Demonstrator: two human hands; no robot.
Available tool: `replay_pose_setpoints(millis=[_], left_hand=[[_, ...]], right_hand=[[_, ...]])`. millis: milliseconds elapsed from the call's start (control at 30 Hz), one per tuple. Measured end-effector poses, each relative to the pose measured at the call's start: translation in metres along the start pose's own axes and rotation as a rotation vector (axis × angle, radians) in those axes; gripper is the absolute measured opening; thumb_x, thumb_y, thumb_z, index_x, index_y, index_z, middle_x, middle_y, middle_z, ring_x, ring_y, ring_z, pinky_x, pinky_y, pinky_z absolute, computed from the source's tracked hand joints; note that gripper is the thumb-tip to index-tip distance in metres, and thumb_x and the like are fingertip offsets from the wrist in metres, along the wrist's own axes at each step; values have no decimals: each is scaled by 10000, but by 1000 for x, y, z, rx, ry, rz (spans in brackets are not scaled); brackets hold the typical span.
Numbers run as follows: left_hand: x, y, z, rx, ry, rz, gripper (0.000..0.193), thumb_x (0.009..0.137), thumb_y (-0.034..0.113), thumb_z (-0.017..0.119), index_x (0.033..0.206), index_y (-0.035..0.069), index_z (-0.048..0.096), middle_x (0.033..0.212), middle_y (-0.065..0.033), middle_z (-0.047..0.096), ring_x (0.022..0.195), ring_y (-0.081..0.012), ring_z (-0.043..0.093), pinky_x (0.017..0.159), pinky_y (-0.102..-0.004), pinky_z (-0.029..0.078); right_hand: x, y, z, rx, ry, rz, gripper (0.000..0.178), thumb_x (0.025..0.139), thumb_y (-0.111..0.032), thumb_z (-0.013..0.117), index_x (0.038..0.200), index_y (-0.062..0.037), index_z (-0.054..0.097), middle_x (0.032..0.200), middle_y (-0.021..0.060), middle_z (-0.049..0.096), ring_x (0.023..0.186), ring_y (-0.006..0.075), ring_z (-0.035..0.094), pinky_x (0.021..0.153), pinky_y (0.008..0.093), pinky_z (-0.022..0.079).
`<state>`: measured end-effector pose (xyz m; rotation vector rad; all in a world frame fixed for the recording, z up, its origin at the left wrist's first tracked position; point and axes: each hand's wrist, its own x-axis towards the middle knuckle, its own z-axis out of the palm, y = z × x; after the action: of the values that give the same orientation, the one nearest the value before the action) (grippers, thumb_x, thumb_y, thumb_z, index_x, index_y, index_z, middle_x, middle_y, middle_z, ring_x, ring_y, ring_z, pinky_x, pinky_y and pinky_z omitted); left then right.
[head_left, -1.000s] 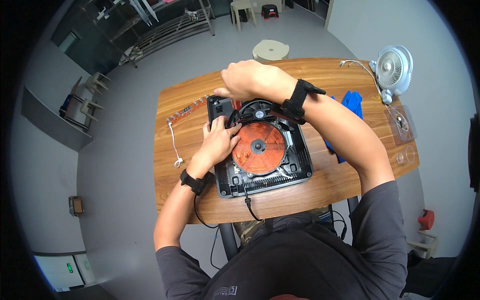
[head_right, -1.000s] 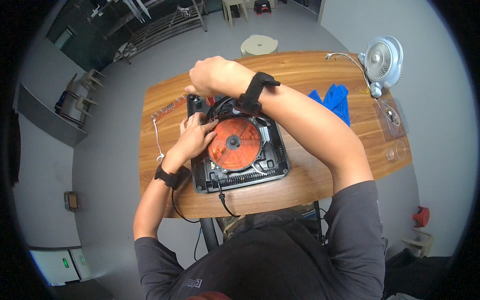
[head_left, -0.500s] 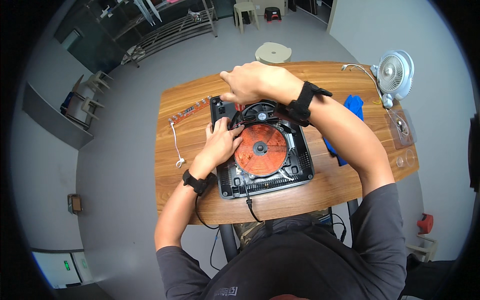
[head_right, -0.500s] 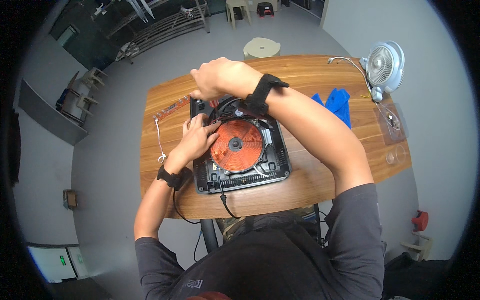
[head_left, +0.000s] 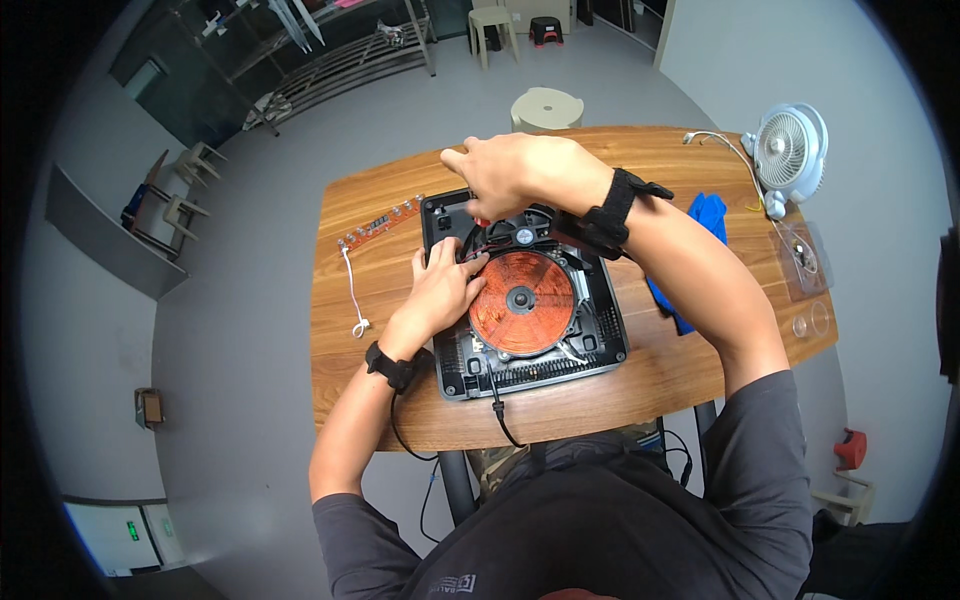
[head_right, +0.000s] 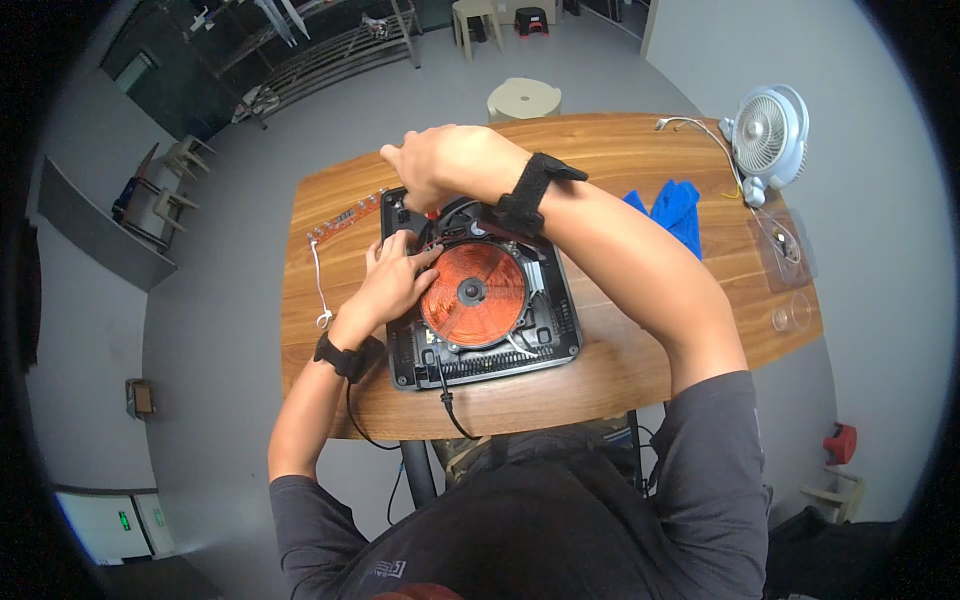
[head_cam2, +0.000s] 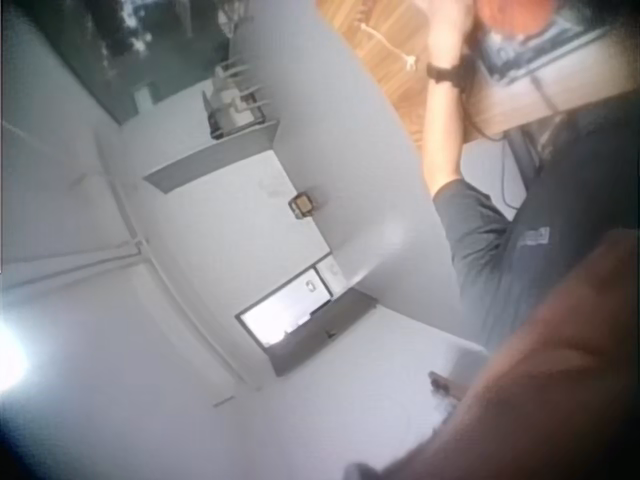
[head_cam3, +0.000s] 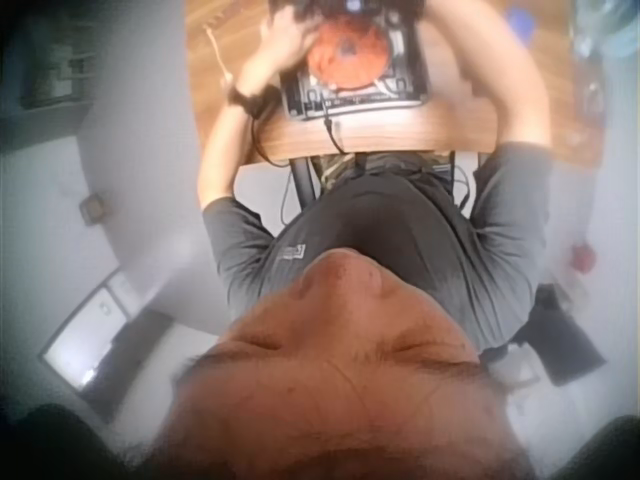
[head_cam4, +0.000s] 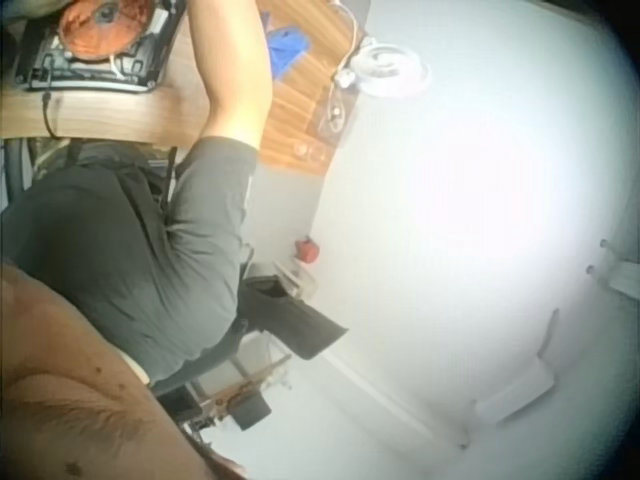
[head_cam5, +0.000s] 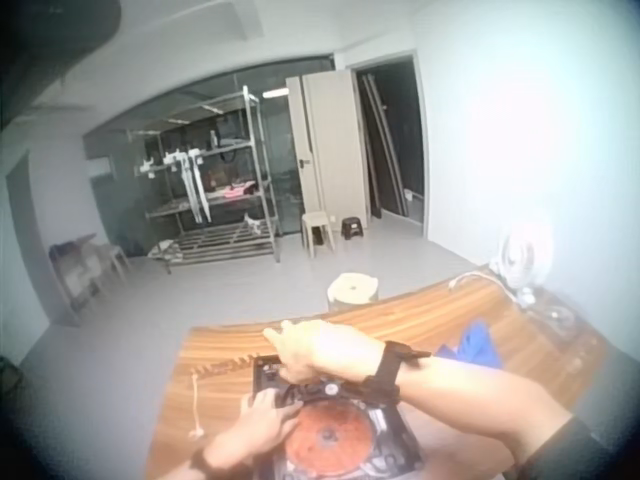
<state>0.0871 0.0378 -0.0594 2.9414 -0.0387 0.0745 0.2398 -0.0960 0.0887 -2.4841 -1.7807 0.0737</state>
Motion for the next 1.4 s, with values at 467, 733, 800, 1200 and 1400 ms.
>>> replay_pose_setpoints(millis=[467, 733, 800, 1200, 1400], left_hand=[[3, 3, -3, -15, -24, 0, 423, 984, 321, 632, 1370, 151, 665, 1373, -243, 496, 1380, -369, 398, 1138, -636, 248], [0, 1, 2, 15, -29, -15, 429, 985, 328, 629, 1380, 164, 658, 1389, -240, 484, 1382, -374, 395, 1136, -646, 247], [0, 1, 1, 15, -30, -17, 427, 983, 328, 631, 1376, 166, 660, 1388, -237, 484, 1382, -372, 395, 1135, -647, 250], [-1, -1, -1, 24, -23, -10, 408, 972, 327, 648, 1356, 191, 678, 1331, -186, 490, 1353, -355, 418, 1135, -636, 253], [3, 0, -5, 32, -119, -49, 424, 994, 365, 617, 1387, 212, 657, 1461, -213, 447, 1427, -364, 358, 1149, -649, 245]], right_hand=[[0, 6, 0, 51, -32, -106, 380, 876, -259, 703, 1109, 40, 686, 962, 253, 734, 953, 402, 722, 822, 452, 583], [8, -8, -2, 20, -105, -19, 302, 870, -235, 711, 949, 55, 743, 899, 259, 734, 883, 411, 727, 814, 465, 588], [8, -9, -3, 28, -110, -12, 296, 860, -231, 717, 930, 55, 752, 894, 260, 734, 873, 411, 729, 809, 462, 592], [-3, -10, -27, 1, -34, -108, 318, 814, -270, 781, 913, 32, 763, 920, 246, 738, 887, 401, 732, 793, 461, 601], [-39, 31, -35, -4, 257, 39, 454, 885, -452, 735, 982, -9, 766, 836, 219, 736, 855, 410, 727, 776, 466, 591]])
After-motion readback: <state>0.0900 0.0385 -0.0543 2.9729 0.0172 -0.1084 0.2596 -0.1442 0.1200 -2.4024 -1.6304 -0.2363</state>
